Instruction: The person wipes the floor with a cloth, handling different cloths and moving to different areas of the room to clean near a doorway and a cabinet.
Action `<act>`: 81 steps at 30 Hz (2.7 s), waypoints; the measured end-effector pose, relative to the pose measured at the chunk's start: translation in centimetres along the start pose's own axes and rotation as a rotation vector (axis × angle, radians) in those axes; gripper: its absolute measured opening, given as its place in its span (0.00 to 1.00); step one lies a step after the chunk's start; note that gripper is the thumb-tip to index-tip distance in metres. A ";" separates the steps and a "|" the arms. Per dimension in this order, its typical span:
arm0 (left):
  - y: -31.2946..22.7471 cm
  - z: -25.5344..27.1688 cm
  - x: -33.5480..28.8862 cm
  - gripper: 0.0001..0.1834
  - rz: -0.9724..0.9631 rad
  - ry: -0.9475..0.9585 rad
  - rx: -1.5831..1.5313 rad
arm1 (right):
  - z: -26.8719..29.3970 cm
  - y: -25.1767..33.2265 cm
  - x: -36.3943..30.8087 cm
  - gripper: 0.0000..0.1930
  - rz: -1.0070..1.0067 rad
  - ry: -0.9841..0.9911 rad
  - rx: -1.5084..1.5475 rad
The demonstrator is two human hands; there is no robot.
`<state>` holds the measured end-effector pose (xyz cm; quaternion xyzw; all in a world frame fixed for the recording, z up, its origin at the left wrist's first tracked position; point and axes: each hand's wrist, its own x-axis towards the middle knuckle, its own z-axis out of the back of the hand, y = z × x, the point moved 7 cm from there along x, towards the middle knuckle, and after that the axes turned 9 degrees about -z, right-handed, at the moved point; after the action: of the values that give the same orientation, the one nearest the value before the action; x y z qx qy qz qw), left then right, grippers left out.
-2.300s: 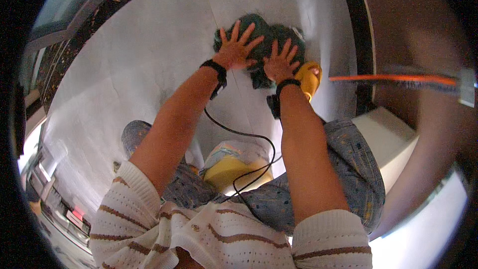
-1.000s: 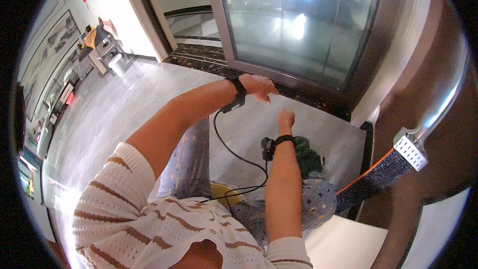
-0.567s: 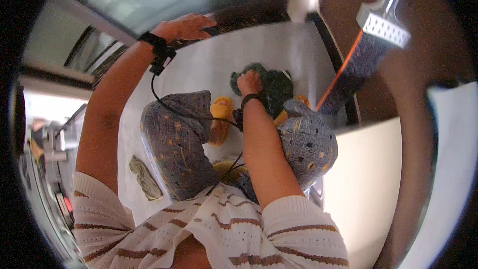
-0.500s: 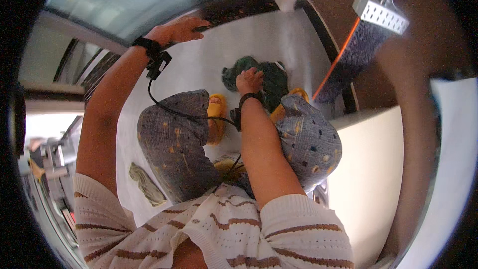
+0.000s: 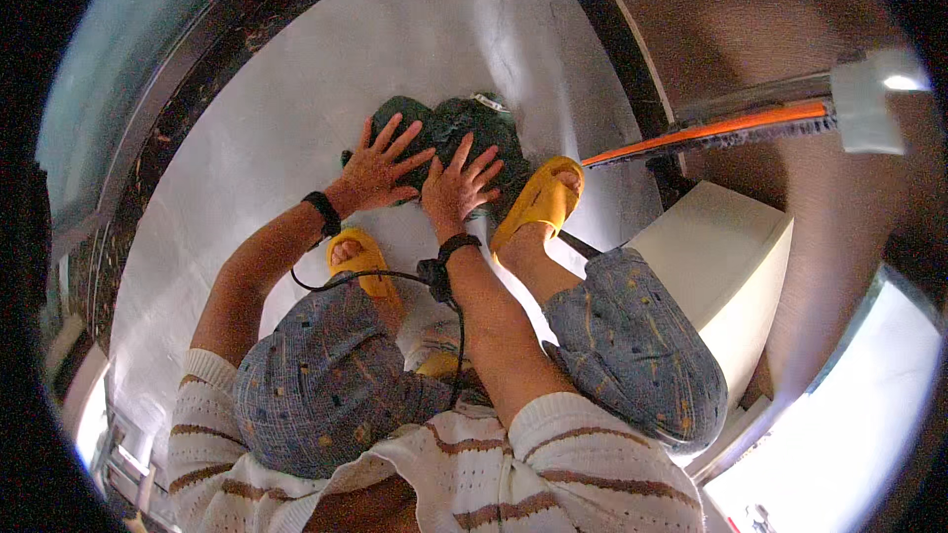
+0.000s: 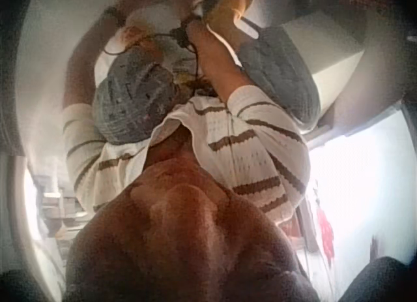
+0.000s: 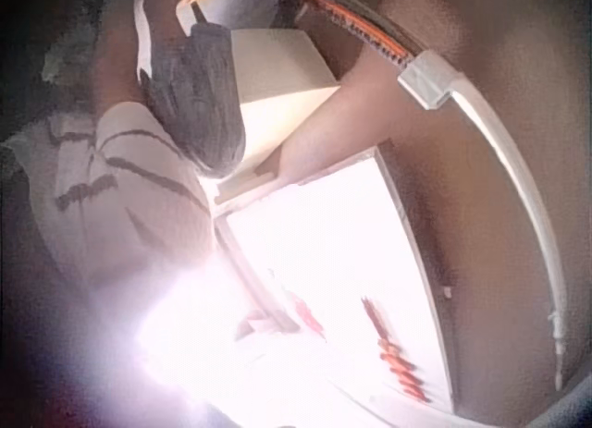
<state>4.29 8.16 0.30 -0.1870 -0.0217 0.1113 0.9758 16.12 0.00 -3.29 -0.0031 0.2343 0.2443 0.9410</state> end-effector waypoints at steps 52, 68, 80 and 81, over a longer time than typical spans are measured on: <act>19.8 6.6 15.1 0.25 0.158 -0.392 0.191 | 9.6 21.9 23.9 0.33 0.620 -0.565 -0.081; 1.3 0.3 -9.7 0.31 0.224 -0.156 -0.051 | -1.0 7.5 -4.5 0.35 0.670 -0.202 -0.059; 8.7 2.7 -4.2 0.37 0.446 -0.169 0.000 | 1.2 15.8 3.9 0.33 0.454 -0.232 0.012; 10.8 4.1 -2.4 0.37 0.427 -0.223 0.029 | 2.2 17.9 6.3 0.30 0.523 -0.324 -0.015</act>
<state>-0.70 18.91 0.15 -0.1596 -0.0877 0.3355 0.9243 13.69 18.91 -2.15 0.0893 0.0724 0.4771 0.8713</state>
